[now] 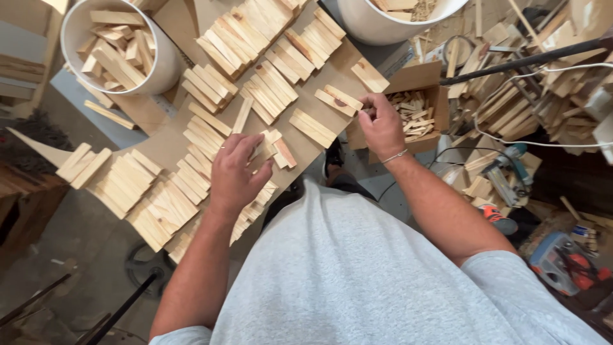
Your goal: Arranging and aligning small wooden slats on a board to create a patterned surface.
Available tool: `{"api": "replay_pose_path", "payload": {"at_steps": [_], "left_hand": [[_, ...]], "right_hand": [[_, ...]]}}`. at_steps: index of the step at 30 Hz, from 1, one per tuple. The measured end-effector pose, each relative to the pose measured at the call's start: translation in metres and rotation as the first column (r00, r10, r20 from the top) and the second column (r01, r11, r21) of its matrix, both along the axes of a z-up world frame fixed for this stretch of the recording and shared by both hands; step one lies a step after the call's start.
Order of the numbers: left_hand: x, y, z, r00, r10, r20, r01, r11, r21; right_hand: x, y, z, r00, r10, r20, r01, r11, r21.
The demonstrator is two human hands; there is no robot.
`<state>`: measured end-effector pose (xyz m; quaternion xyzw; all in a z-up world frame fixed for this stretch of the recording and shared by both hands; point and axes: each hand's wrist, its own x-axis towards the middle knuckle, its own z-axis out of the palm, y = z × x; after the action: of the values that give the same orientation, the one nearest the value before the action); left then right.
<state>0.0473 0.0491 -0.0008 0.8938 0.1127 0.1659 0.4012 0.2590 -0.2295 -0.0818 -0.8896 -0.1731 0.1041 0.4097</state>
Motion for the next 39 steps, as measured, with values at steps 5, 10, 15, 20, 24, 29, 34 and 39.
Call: {"api": "replay_pose_path", "payload": {"at_steps": [5,10,15,20,24,29,34,39], "left_hand": [[-0.002,-0.004,0.003,0.999,0.04,-0.032,-0.041,0.999,-0.01],[-0.002,-0.013,0.006,0.995,0.063,-0.071,-0.067,0.996,-0.055],[-0.007,-0.026,0.005,0.984,0.029,-0.175,-0.159,0.59,-0.792],[-0.007,-0.038,-0.018,0.968,0.002,-0.251,-0.251,0.016,-0.968],[-0.003,-0.048,-0.035,0.933,-0.093,-0.346,-0.356,-0.125,-0.926],[0.008,-0.058,-0.027,0.94,-0.175,-0.292,-0.317,-0.14,-0.938],[0.009,-0.069,-0.035,0.965,-0.137,-0.224,-0.234,-0.058,-0.971],[0.016,-0.076,0.019,0.99,0.028,-0.14,-0.14,0.38,-0.914]], "right_hand": [[-0.007,0.011,0.034,0.998,0.064,-0.015,-0.064,0.998,-0.022],[-0.002,0.01,0.001,0.921,0.226,0.317,-0.203,0.973,-0.105],[-0.005,0.002,-0.021,0.898,0.196,0.393,-0.17,0.98,-0.101],[-0.029,0.024,0.042,0.914,0.205,0.349,-0.237,0.97,0.051],[-0.058,0.047,0.087,0.912,0.381,-0.154,-0.308,0.88,0.361],[-0.07,0.065,0.1,0.789,0.35,-0.505,-0.114,0.891,0.44],[-0.071,0.046,0.083,0.759,0.431,-0.488,-0.04,0.779,0.626],[-0.084,0.03,0.061,0.605,0.533,-0.592,0.144,0.658,0.739]]}}
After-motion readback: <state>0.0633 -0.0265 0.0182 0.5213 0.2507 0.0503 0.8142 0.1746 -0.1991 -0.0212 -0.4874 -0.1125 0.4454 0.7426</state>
